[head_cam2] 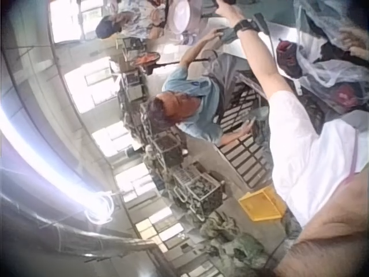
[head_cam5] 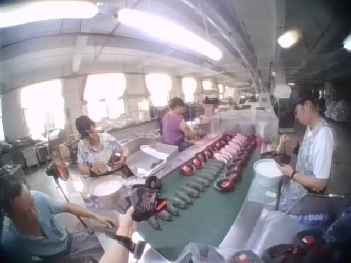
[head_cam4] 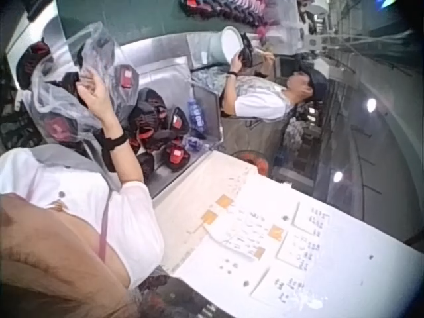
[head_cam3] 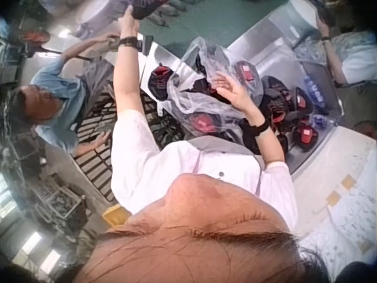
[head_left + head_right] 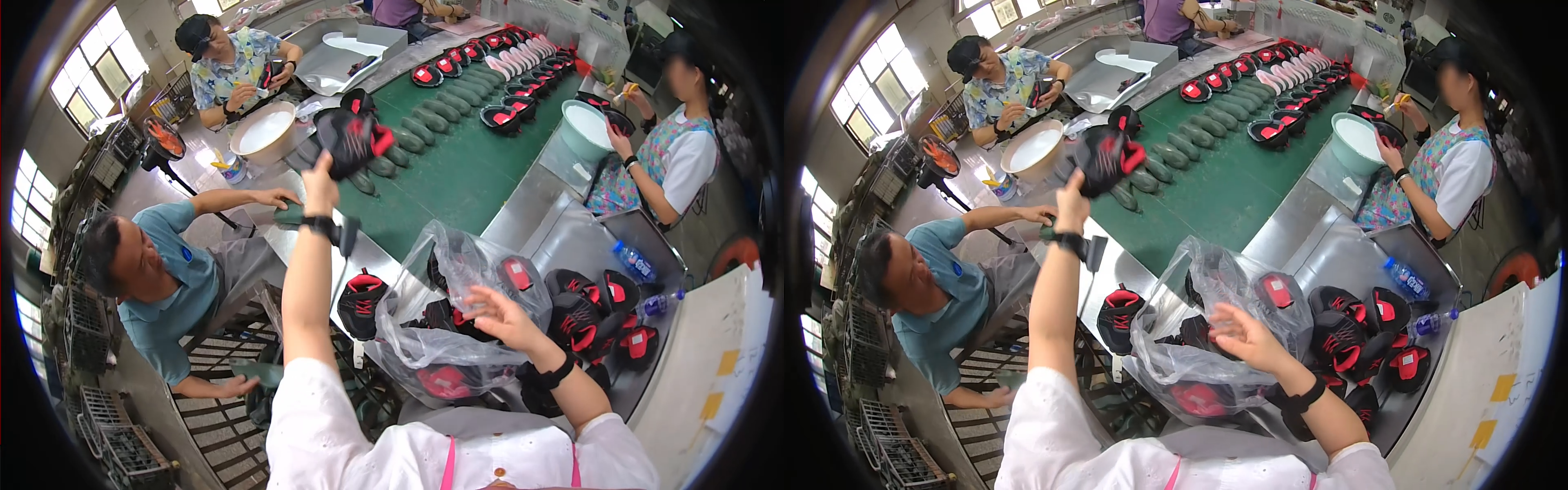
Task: Sorting and bagging finished shoe uppers in a manufacturing facility.
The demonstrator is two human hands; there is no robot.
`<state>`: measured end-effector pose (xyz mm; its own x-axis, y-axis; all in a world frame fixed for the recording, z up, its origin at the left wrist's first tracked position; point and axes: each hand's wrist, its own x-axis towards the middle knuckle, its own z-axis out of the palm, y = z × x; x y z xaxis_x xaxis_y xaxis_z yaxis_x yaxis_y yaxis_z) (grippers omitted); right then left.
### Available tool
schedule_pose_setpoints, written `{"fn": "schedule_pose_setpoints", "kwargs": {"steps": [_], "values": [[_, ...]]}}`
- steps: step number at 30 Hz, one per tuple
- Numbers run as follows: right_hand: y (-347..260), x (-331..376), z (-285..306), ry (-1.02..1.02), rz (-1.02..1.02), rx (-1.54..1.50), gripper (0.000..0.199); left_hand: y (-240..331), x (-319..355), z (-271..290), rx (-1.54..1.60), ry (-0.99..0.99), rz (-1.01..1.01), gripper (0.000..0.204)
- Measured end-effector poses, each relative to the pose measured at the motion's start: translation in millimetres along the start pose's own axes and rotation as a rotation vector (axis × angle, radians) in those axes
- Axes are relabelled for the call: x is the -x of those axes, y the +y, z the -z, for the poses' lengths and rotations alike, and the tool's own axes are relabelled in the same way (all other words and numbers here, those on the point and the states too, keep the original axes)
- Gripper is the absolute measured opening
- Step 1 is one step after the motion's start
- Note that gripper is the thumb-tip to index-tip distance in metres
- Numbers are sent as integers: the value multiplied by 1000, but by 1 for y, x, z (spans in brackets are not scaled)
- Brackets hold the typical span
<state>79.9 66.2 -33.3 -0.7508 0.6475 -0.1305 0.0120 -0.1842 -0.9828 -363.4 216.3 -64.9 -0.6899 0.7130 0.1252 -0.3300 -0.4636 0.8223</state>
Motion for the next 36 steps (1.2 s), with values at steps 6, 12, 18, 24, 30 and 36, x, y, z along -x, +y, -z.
{"fn": "schedule_pose_setpoints", "kwargs": {"steps": [6,12,18,24,30,36], "values": [[31,10,7,-26,-72,304,32,-3,-21,-34,-33,-54,359,58],[62,13,37,171,-18,1604,33,-41,160,-106,-657,-1616,701,33],[40,14,89,302,-398,1573,85,-118,275,-73,-1319,-1581,52,72],[53,21,100,279,-380,1573,72,-157,293,-109,-1486,-1587,4,81],[129,12,146,291,-133,1941,36,-162,297,-113,-1150,-1862,163,42],[94,14,183,455,-261,1088,17,-69,307,-91,-1074,-1885,-216,21]]}}
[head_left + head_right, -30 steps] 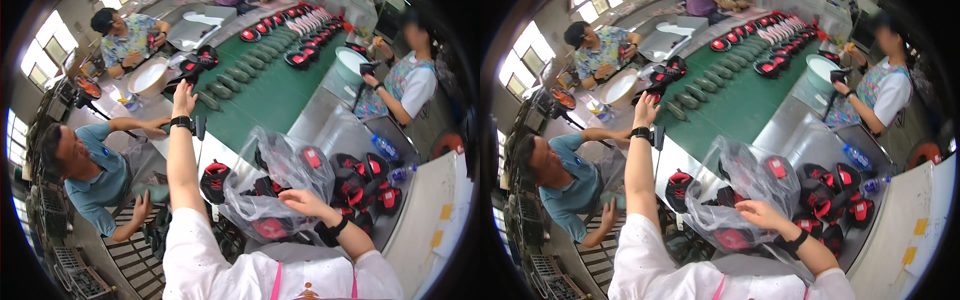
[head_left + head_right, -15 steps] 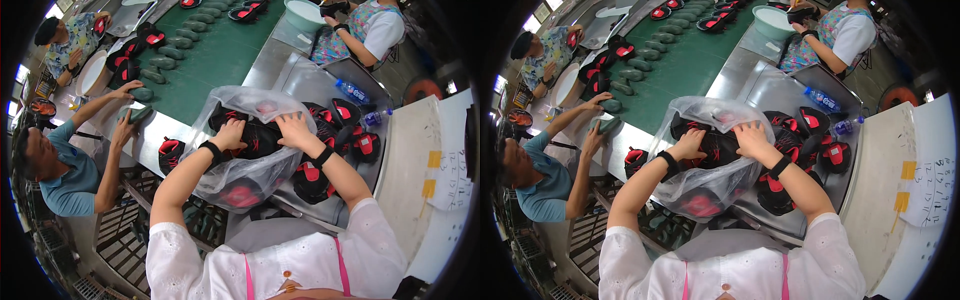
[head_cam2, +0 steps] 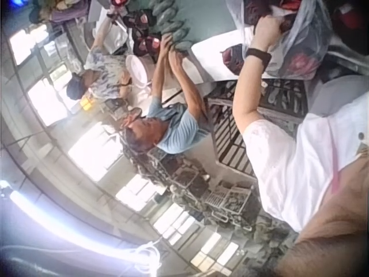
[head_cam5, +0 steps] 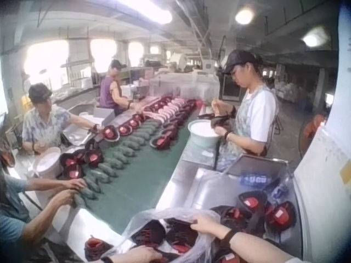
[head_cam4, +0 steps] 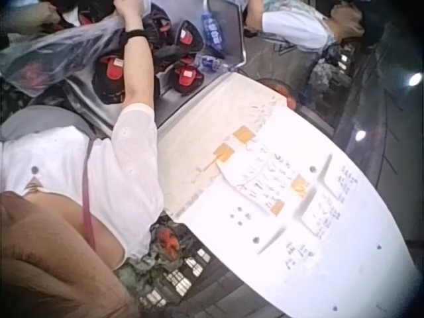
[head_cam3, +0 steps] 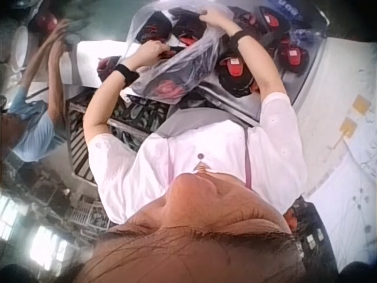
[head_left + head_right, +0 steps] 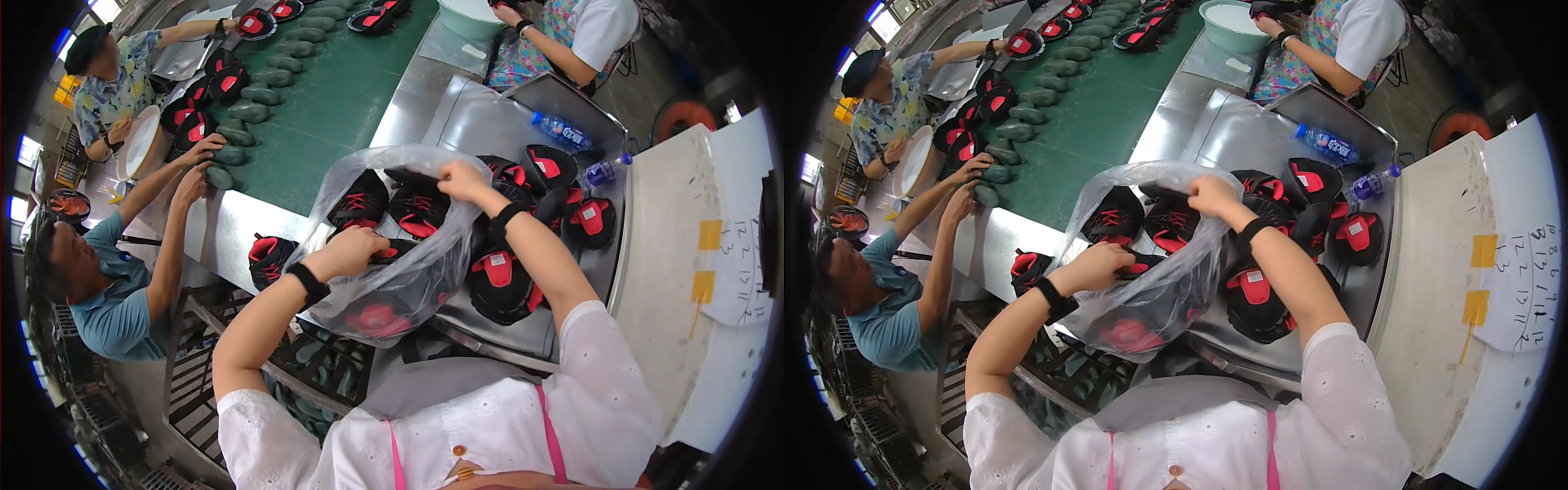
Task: Sorting and bagging finished shoe uppers in a manufacturing facility.
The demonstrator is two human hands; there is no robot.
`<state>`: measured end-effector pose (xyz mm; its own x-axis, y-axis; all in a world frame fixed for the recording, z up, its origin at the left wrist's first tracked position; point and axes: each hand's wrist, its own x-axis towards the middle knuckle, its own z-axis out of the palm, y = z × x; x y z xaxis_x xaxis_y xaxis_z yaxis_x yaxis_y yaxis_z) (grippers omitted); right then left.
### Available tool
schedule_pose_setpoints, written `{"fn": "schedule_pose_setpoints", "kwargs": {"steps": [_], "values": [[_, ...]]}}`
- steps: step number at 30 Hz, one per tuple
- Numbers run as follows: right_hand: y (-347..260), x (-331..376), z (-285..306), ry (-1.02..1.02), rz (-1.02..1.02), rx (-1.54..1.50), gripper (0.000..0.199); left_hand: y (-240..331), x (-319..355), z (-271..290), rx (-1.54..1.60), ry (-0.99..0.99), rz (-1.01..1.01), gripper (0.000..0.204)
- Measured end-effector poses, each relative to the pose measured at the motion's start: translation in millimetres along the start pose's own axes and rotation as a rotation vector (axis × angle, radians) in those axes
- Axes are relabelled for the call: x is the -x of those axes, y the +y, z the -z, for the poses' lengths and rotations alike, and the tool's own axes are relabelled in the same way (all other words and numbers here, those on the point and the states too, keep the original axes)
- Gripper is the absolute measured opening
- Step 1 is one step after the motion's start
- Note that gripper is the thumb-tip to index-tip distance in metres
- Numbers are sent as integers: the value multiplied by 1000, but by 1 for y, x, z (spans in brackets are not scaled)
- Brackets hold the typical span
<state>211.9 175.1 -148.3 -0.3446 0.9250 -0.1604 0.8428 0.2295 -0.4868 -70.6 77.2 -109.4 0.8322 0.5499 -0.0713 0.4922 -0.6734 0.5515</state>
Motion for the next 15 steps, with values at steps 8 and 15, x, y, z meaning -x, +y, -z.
{"fn": "schedule_pose_setpoints", "kwargs": {"steps": [8,15], "values": [[-21,2,39,-63,133,-886,16,6,30,43,246,375,-25,23],[-87,15,50,-154,351,-667,16,12,-1,71,-145,427,-3,21]]}}
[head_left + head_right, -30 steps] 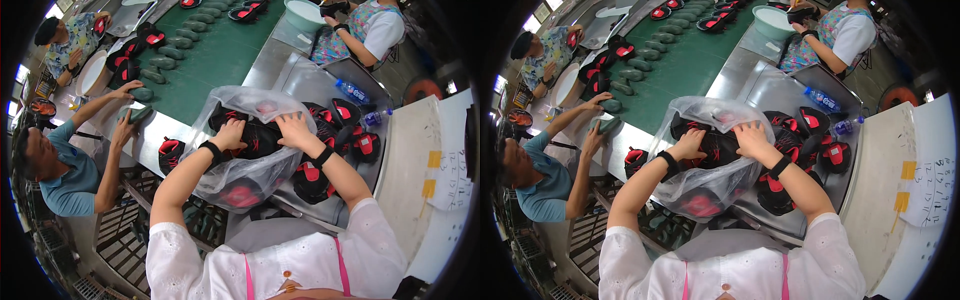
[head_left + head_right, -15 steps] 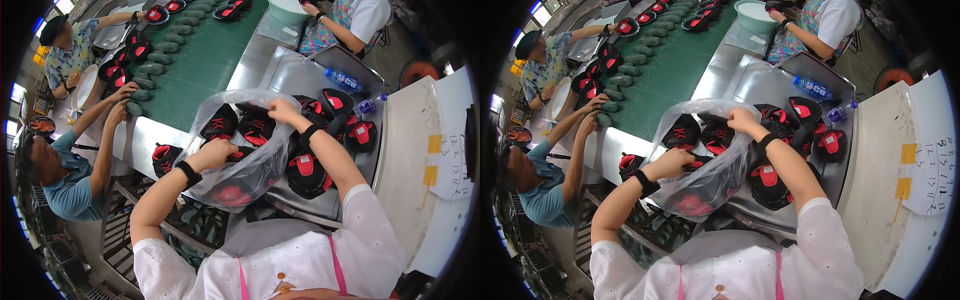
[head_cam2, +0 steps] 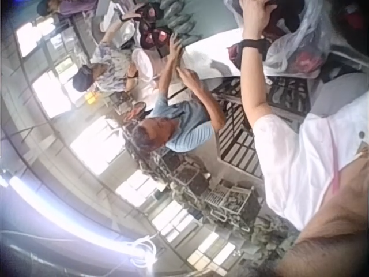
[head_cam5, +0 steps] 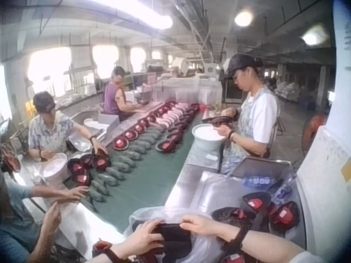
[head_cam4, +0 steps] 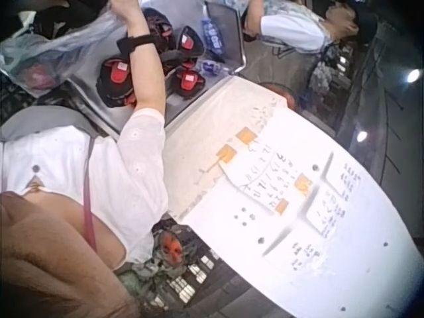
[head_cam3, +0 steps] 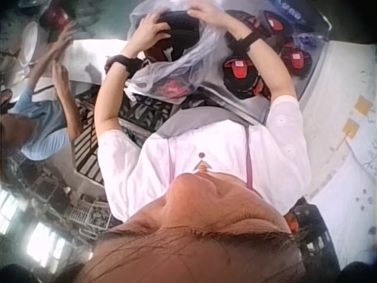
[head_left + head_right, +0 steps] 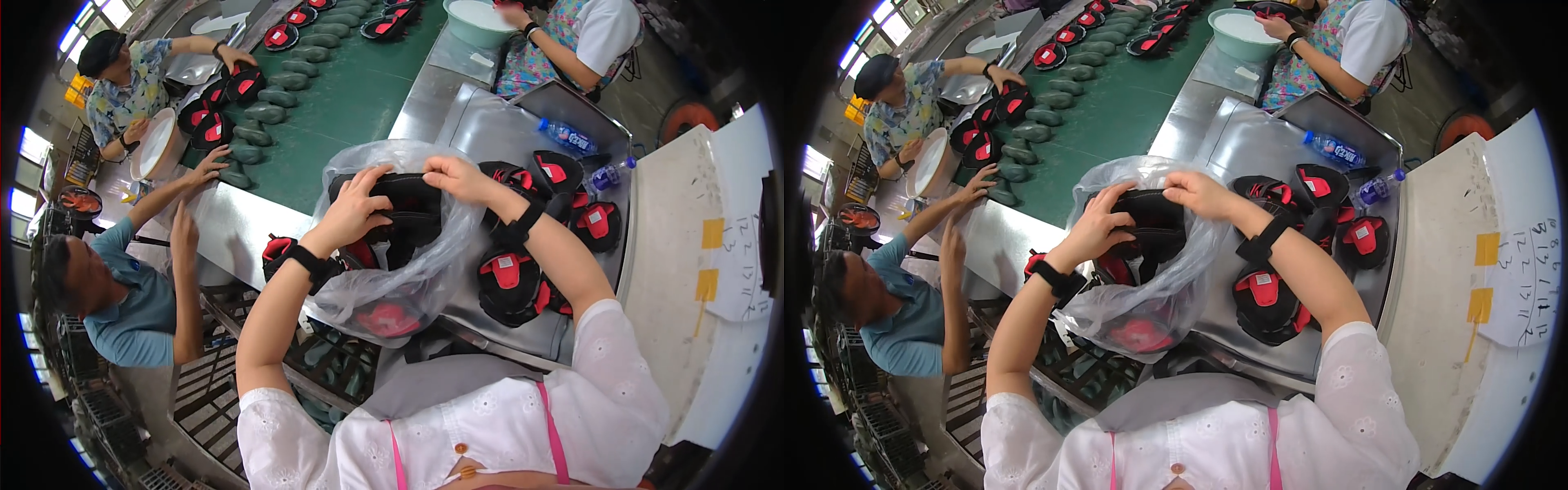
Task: Sorting and bagging finished shoe uppers in a manufacturing facility.
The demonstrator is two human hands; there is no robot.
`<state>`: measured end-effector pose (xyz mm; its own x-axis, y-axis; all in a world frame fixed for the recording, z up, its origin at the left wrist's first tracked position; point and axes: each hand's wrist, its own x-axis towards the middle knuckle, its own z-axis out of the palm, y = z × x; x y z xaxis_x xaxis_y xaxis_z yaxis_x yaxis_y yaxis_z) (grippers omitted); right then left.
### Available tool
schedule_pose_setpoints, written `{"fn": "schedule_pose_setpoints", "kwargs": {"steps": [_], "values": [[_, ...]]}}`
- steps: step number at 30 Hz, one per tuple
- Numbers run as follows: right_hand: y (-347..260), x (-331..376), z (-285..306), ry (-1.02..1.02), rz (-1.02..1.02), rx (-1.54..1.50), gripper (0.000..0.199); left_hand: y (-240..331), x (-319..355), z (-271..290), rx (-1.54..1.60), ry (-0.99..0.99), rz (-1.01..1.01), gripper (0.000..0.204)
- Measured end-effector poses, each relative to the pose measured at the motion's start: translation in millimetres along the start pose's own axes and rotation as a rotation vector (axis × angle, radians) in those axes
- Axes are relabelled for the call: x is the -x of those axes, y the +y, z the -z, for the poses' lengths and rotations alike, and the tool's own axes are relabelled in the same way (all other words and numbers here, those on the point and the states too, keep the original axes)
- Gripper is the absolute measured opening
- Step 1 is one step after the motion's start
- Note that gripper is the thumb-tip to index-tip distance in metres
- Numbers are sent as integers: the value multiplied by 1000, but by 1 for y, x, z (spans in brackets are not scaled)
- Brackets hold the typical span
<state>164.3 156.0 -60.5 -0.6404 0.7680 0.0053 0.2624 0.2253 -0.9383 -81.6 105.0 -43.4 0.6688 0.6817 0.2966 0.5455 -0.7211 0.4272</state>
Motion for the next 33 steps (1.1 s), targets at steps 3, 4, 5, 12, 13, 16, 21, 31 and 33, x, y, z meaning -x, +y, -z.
{"fn": "schedule_pose_setpoints", "kwargs": {"steps": [3,4,5,12,13,16,21,31,33], "values": [[-9,8,-12,122,125,266,29,-21,9,-14,38,19,70,24],[-7,13,-11,194,208,376,37,-24,13,-11,86,47,82,25],[1,12,2,202,253,544,46,-28,20,-4,193,163,138,27],[49,37,-4,8,-143,1175,26,-41,80,42,1202,458,550,13],[47,32,-21,172,39,934,19,-35,86,39,1295,475,584,15],[34,1,-61,-75,47,624,28,-18,102,25,1311,489,573,20],[53,-20,-74,-322,-348,916,73,0,135,-5,1490,823,657,28],[14,39,-54,-476,-123,604,69,-13,180,-21,1567,1065,703,29],[-10,47,-61,-516,-228,725,90,-12,179,-27,1576,1039,711,30]]}}
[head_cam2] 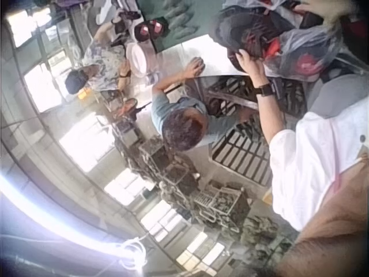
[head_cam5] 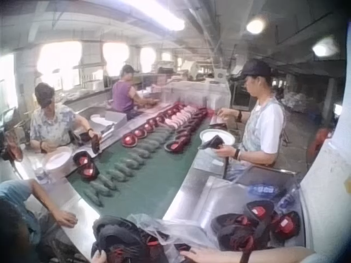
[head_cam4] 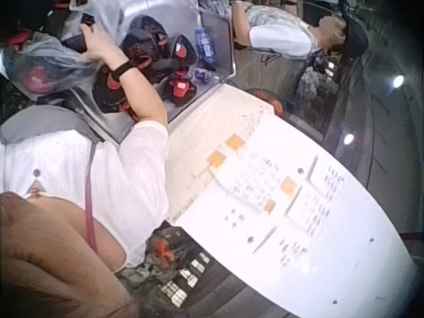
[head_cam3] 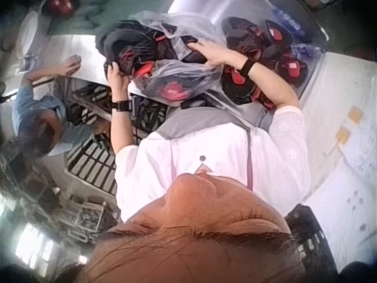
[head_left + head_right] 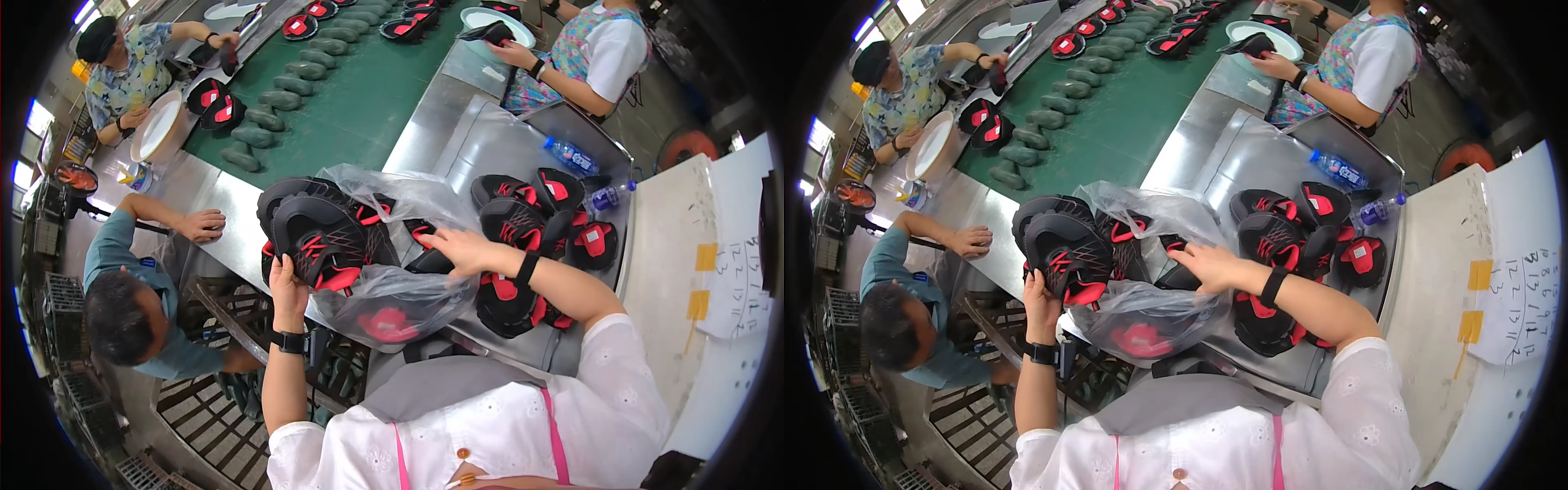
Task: Sorting and bagging finished shoe uppers in a manufacturing facility.
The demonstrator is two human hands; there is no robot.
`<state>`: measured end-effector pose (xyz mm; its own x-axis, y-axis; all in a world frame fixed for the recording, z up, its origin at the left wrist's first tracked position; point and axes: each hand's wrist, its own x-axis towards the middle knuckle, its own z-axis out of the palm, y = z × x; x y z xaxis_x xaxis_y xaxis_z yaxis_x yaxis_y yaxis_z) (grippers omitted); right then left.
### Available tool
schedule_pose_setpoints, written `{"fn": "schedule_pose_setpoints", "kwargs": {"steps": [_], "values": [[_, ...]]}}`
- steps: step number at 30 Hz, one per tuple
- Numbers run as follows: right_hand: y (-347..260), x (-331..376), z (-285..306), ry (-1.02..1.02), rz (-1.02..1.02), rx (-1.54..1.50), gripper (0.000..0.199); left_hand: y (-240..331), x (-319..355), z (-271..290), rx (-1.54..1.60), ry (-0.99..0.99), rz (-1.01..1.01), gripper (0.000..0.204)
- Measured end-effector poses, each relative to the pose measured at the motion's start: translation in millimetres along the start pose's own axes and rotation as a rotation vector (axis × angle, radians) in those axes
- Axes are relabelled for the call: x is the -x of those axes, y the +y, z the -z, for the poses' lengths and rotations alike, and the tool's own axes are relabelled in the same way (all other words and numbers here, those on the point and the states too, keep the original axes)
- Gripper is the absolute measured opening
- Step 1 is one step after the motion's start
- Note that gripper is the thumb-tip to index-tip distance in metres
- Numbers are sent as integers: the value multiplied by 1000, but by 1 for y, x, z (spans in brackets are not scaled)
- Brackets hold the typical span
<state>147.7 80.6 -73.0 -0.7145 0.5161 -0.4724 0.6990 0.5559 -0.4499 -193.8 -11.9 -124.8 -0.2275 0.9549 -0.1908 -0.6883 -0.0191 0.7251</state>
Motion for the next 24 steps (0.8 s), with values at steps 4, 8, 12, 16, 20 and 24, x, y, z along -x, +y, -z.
{"fn": "schedule_pose_setpoints", "kwargs": {"steps": [4,8,12,16,20,24], "values": [[-35,28,-18,261,92,302,88,-21,7,-3,-25,21,15,27],[-31,31,-31,306,-87,375,79,-34,14,2,18,10,59,27],[-15,13,-32,239,-207,287,65,-34,7,-18,96,28,31,25],[-43,22,-57,307,5,369,39,-27,1,-18,68,-11,0,26],[-40,40,-61,536,181,673,38,-27,3,-14,83,48,16,27],[-16,38,-33,168,-200,135,44,-27,6,-19,70,45,47,31]]}}
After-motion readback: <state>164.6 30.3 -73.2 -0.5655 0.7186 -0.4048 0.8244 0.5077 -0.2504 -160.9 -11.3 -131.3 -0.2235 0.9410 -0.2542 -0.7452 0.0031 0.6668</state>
